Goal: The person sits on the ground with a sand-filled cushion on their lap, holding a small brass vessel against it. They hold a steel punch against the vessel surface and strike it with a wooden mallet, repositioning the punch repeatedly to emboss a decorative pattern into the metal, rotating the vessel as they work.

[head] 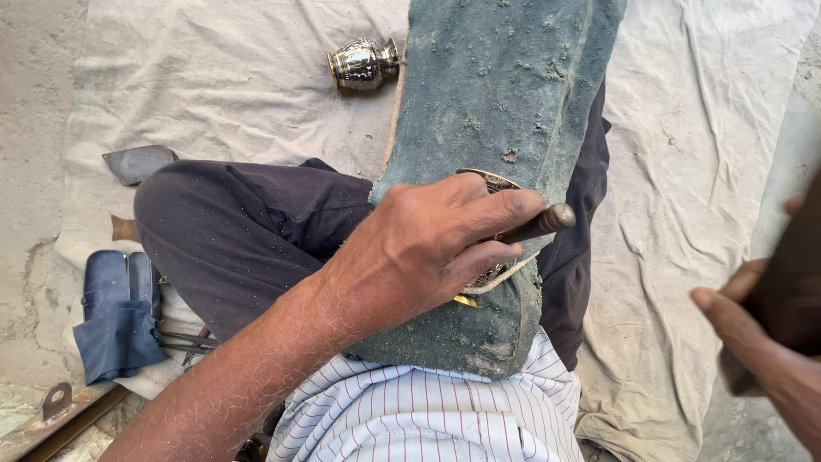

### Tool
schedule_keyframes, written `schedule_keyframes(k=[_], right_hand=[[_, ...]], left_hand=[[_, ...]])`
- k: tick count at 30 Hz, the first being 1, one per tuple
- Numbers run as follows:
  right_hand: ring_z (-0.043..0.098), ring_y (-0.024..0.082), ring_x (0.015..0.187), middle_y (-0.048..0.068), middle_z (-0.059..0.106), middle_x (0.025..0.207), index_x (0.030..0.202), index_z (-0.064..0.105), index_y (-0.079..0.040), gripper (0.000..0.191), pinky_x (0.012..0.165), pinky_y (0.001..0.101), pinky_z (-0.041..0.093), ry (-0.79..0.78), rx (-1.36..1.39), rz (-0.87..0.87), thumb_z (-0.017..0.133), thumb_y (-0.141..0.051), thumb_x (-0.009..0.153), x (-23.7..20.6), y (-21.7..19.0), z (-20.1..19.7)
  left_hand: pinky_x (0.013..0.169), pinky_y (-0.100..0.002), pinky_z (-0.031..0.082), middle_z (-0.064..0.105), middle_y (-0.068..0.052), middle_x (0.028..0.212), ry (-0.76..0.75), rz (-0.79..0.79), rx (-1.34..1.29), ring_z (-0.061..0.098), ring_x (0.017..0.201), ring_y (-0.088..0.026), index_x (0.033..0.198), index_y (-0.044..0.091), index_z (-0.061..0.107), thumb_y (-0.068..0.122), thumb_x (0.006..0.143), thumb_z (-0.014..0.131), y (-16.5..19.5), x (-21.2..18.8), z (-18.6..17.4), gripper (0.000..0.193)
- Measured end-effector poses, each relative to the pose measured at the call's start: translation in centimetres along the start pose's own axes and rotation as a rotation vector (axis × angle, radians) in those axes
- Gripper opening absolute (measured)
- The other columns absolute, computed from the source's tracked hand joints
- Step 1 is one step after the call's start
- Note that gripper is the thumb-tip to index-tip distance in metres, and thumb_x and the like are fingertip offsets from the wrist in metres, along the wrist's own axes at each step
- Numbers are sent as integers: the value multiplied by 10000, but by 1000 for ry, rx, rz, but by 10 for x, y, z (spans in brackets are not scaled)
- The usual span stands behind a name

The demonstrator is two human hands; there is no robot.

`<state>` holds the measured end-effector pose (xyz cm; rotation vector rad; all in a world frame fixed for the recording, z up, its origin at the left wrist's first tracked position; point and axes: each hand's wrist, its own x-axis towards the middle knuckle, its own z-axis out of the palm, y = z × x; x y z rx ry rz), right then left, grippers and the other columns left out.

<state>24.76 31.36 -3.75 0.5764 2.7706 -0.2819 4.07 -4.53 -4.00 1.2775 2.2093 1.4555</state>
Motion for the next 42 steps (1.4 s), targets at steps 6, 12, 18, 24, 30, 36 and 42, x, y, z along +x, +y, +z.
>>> schedule_keyframes(k=[6,12,18,24,30,36,42], right_hand=[[650,240,570,95,658,817,1472,547,-136,702,562,381,592,-137,73,213,845,-319,863,-9,-22,-19],[649,352,699,245,664,885,1210,591,61,367,628,462,598,-219,111,207,718,-204,990,5,-11,-6],[721,173,893,113,688,1061,1266,685,-68,404,879,316,589,-260,44,69,765,-303,946,4,-5,-6],[727,168,848,123,708,1036,1355,627,-43,546,793,305,589,-187,56,164,749,-254,867,-3,-40,-24],[717,185,815,154,703,1009,1357,581,13,596,734,308,582,97,188,-313,725,-230,832,-8,-71,-42],[621,259,483,144,608,679,1015,622,-39,187,464,361,604,-410,-68,336,734,-188,998,2,-72,-35],[615,157,588,57,598,728,1145,645,-72,367,553,314,542,-34,259,-139,793,-40,811,-4,-64,-39]], left_hand=[[698,-296,624,651,-18,968,38,29,-10,698,829,-152,1375,156,590,220,966,776,0,1,-1,454],[640,-313,591,585,-20,852,32,34,14,657,743,-158,1351,158,613,214,955,784,5,0,-3,435],[648,-297,611,661,-36,881,-30,-27,9,690,731,-151,1326,130,638,215,916,794,5,7,-4,447],[781,-262,672,730,-78,1166,-39,-64,-121,774,917,-149,1297,92,645,185,907,784,6,9,-5,424],[769,-300,648,726,-53,1095,-20,18,-79,752,900,-174,1310,101,650,161,899,802,5,6,-7,442],[746,-317,630,694,-27,1024,-7,22,-63,725,871,-169,1375,166,630,216,955,783,1,3,-8,450],[733,-311,623,681,-23,976,-16,35,10,710,843,-167,1377,176,624,248,933,792,-4,3,-5,480]])
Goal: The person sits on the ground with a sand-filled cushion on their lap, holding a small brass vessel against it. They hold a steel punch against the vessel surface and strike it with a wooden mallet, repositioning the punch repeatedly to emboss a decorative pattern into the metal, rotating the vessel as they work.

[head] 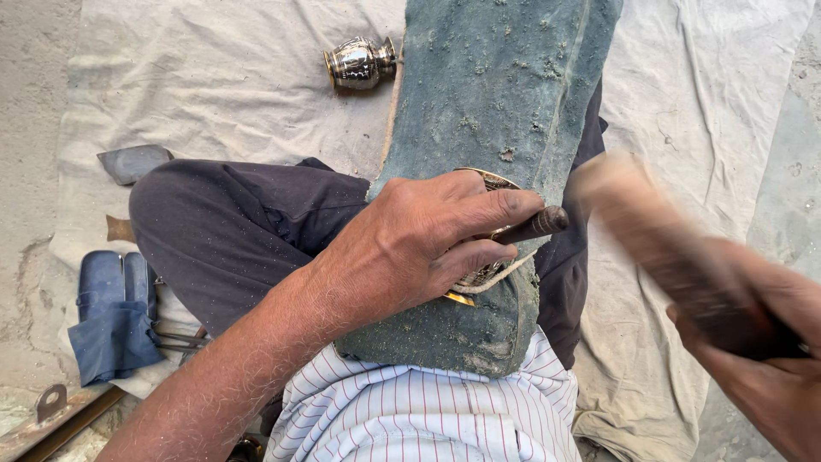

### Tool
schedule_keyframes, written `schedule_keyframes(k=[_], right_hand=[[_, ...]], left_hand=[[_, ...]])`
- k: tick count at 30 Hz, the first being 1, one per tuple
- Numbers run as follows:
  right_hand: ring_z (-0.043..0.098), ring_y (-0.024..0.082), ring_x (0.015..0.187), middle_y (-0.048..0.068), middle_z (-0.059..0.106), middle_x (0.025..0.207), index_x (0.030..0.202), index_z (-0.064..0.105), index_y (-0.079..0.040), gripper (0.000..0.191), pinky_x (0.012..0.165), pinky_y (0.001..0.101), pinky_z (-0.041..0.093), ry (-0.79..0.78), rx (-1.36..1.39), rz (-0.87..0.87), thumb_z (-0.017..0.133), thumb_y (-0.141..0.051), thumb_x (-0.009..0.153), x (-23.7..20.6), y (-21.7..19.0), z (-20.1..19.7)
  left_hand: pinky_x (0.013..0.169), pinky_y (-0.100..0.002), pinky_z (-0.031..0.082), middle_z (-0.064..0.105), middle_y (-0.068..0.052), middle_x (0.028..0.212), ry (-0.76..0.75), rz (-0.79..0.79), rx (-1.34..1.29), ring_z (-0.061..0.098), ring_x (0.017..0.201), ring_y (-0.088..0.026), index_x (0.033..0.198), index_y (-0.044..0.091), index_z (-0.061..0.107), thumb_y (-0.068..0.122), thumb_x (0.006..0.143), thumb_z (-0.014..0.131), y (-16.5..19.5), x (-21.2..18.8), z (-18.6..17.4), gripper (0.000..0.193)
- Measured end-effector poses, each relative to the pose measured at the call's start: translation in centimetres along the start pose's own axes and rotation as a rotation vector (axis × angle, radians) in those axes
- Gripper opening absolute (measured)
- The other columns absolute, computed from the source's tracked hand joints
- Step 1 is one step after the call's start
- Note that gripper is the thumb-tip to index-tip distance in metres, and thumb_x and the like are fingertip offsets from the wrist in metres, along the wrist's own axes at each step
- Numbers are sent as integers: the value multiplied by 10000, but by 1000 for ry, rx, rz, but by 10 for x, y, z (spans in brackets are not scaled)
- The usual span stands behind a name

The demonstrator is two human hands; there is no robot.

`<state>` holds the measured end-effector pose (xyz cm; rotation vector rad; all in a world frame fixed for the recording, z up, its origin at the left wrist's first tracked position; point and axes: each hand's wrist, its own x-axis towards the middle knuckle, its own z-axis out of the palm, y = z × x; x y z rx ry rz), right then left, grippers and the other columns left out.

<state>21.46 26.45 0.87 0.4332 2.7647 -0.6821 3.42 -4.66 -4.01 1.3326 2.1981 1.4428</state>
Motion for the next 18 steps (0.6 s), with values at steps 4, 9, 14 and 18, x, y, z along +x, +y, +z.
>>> schedule_keyframes(k=[4,9,14,18], right_hand=[[632,214,594,100,607,734,1120,631,-36,318,571,336,569,-39,-75,205,805,-88,860,-6,19,9],[653,286,601,154,619,741,1088,614,9,309,593,363,602,-81,-114,359,821,-147,921,-6,45,20],[675,257,657,136,639,789,1164,614,7,391,644,317,587,92,49,265,820,-172,884,-12,40,9],[664,265,652,155,633,782,1115,624,9,314,651,342,600,-2,-64,282,807,-141,908,-9,29,9]], left_hand=[[731,-293,629,690,-6,989,-6,-22,-54,715,830,-141,1380,187,614,244,928,796,-1,0,1,491],[690,-268,632,689,1,963,-21,-42,-48,712,806,-125,1353,206,638,237,925,783,1,0,1,453],[696,-289,622,672,3,955,-17,-10,-47,692,783,-129,1370,204,622,235,941,783,1,1,-1,459],[721,-268,633,668,20,984,-13,10,-71,699,818,-118,1380,208,611,227,952,767,-1,2,-1,456]])
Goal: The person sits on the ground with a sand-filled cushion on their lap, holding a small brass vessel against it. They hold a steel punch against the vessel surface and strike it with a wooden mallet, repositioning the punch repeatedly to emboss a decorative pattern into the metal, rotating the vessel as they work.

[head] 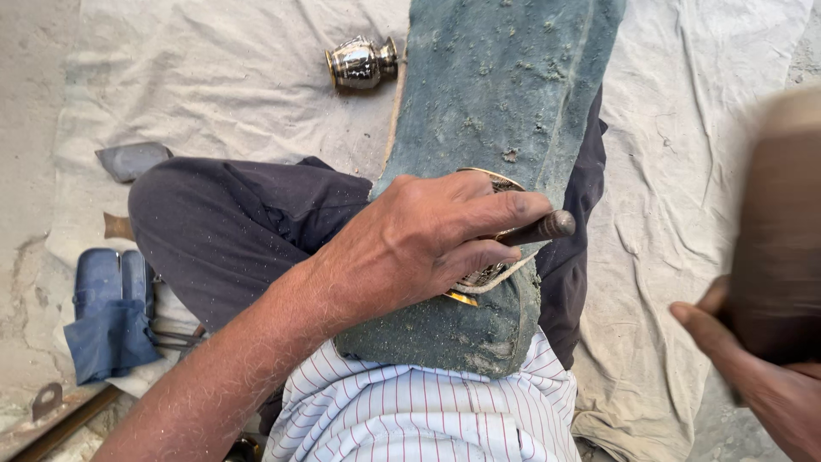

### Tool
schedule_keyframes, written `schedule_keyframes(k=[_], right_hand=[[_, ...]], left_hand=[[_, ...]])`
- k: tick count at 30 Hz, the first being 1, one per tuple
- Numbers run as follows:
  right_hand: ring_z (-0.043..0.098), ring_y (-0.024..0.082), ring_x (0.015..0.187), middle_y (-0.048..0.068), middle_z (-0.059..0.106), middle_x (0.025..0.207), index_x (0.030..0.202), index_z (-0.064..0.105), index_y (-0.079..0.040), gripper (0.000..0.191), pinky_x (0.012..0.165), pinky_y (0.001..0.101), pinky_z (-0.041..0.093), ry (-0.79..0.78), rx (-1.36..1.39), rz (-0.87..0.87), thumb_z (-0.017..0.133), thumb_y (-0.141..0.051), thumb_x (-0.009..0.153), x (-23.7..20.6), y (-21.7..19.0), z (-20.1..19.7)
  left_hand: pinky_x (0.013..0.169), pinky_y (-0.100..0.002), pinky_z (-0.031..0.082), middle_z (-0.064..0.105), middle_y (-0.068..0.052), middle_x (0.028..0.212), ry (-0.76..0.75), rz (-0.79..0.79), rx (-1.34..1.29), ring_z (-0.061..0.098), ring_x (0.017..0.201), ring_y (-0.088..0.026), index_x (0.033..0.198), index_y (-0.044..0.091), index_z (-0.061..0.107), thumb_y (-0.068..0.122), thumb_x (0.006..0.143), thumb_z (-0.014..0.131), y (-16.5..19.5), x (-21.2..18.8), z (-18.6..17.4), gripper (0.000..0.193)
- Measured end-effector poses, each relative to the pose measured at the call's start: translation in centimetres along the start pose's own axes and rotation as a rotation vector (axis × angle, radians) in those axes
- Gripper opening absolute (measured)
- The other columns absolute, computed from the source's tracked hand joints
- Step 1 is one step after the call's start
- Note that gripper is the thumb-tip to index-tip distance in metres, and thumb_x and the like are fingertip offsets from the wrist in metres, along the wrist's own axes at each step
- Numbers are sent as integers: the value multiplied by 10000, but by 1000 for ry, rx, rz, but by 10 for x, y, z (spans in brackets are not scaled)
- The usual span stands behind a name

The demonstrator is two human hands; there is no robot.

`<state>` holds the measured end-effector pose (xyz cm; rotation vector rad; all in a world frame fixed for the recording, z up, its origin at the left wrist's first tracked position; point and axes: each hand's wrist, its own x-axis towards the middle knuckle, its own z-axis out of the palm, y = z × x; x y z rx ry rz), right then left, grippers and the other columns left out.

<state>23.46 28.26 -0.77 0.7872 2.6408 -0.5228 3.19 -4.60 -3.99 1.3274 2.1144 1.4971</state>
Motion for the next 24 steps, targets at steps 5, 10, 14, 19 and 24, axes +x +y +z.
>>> schedule_keyframes(k=[5,10,14,19,24], right_hand=[[650,275,646,178,626,773,1054,637,12,224,659,373,615,-34,-53,-57,790,-103,938,5,-11,0],[647,294,626,204,628,762,996,650,25,169,643,406,623,-164,-159,137,778,-82,969,6,-8,1],[649,316,570,211,636,736,959,653,48,224,559,422,599,-227,-272,260,788,-130,985,13,11,8],[554,262,510,138,573,672,928,644,0,270,501,388,553,-142,-223,183,795,-220,970,9,25,11],[546,244,494,115,560,649,954,629,-28,239,511,381,574,-121,-278,163,755,-228,989,6,-2,2]], left_hand=[[704,-296,615,630,10,894,-34,-9,25,672,778,-132,1380,223,614,242,923,779,0,-1,-1,486],[681,-319,598,611,-3,868,-52,-15,52,658,758,-149,1381,232,617,243,933,785,-1,1,-2,479],[690,-309,605,632,1,900,-42,-7,18,677,775,-142,1378,225,615,238,925,780,-1,0,-2,482],[723,-266,651,698,-1,1039,17,-40,-44,736,849,-117,1339,182,622,210,941,782,1,-3,2,430],[697,-276,654,684,-49,1004,44,-113,-42,747,838,-131,1321,99,607,186,914,797,9,-2,3,457]])
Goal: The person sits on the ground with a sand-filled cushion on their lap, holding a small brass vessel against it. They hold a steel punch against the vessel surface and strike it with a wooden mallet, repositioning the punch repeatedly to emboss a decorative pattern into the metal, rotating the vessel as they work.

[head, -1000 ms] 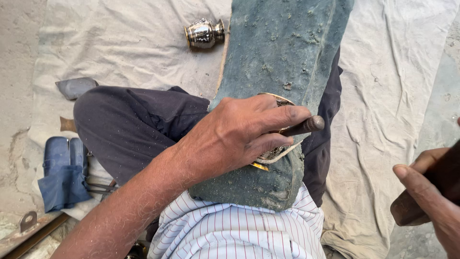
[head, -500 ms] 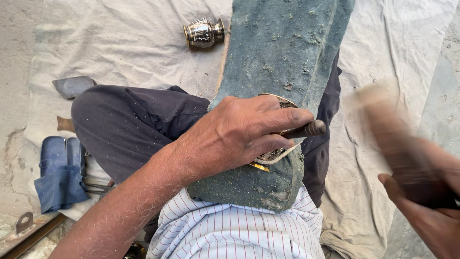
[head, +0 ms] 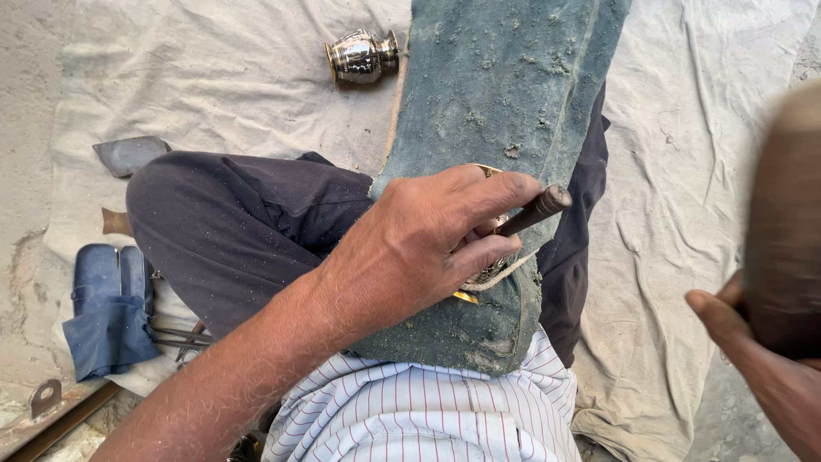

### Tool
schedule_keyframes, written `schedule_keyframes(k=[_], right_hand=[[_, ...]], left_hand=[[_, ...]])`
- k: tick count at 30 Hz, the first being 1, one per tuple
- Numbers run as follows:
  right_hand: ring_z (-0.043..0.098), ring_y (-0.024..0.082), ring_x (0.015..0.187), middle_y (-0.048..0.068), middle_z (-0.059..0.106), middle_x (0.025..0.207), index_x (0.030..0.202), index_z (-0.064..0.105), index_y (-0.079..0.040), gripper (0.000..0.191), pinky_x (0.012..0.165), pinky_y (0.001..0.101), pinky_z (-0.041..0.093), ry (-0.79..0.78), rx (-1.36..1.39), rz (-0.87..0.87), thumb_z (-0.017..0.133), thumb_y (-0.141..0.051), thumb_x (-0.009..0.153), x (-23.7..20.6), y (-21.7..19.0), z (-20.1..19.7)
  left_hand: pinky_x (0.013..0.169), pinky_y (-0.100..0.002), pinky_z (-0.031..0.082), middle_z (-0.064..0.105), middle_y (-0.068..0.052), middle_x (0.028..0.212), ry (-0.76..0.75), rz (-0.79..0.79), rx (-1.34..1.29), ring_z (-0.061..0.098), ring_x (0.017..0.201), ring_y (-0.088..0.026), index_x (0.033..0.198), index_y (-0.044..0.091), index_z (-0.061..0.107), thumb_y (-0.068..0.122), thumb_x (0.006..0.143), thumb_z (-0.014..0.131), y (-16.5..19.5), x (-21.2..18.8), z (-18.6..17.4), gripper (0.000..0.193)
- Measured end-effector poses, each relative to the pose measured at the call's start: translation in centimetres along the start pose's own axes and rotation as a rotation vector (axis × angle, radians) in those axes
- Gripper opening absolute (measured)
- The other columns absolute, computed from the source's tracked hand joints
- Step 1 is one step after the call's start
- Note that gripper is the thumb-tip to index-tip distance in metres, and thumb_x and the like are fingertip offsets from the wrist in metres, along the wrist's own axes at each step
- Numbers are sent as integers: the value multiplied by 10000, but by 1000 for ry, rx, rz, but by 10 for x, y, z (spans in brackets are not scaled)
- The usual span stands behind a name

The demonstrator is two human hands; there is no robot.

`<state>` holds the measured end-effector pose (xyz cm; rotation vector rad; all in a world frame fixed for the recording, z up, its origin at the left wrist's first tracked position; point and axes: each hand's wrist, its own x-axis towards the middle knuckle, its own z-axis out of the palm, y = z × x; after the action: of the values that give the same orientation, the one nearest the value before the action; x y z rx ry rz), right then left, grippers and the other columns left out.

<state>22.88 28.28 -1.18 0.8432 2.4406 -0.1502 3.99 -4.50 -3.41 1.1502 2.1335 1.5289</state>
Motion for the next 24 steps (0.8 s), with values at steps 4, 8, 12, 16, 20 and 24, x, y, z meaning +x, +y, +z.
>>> schedule_keyframes(k=[4,8,12,16,20,24], right_hand=[[639,105,549,18,610,694,1229,654,-75,457,496,283,551,134,248,-317,766,-192,802,-7,-7,-10],[623,166,553,71,610,738,1170,633,-69,388,513,321,580,-38,88,-13,790,-255,868,7,15,8],[624,194,563,100,624,810,1196,622,-75,438,527,341,607,-37,46,-155,828,-313,891,28,42,16],[677,278,617,181,682,810,1106,656,34,377,578,406,653,11,277,60,798,-284,962,27,37,11],[727,218,672,120,713,909,1442,575,-37,720,630,347,625,209,373,-336,807,-254,795,11,18,4],[740,271,732,184,702,923,1438,523,15,649,694,407,640,115,433,-67,838,-199,912,13,1,7]], left_hand=[[672,-307,630,685,-52,938,1,-31,77,733,799,-180,1298,122,645,189,889,814,9,0,-1,448],[702,-305,639,689,-57,990,-7,-12,93,738,830,-196,1300,116,642,186,892,802,11,1,-1,444],[721,-298,647,704,-51,1016,-13,-6,79,746,841,-191,1290,107,643,187,882,788,10,2,0,440],[729,-303,646,719,-49,1060,14,-34,42,756,877,-193,1255,90,657,156,890,786,13,6,1,393],[722,-353,620,716,-52,996,21,-23,98,742,851,-223,1222,82,675,120,882,792,18,6,3,361],[702,-393,597,701,-57,925,47,-24,167,727,815,-243,1203,81,687,124,884,810,19,1,6,344]])
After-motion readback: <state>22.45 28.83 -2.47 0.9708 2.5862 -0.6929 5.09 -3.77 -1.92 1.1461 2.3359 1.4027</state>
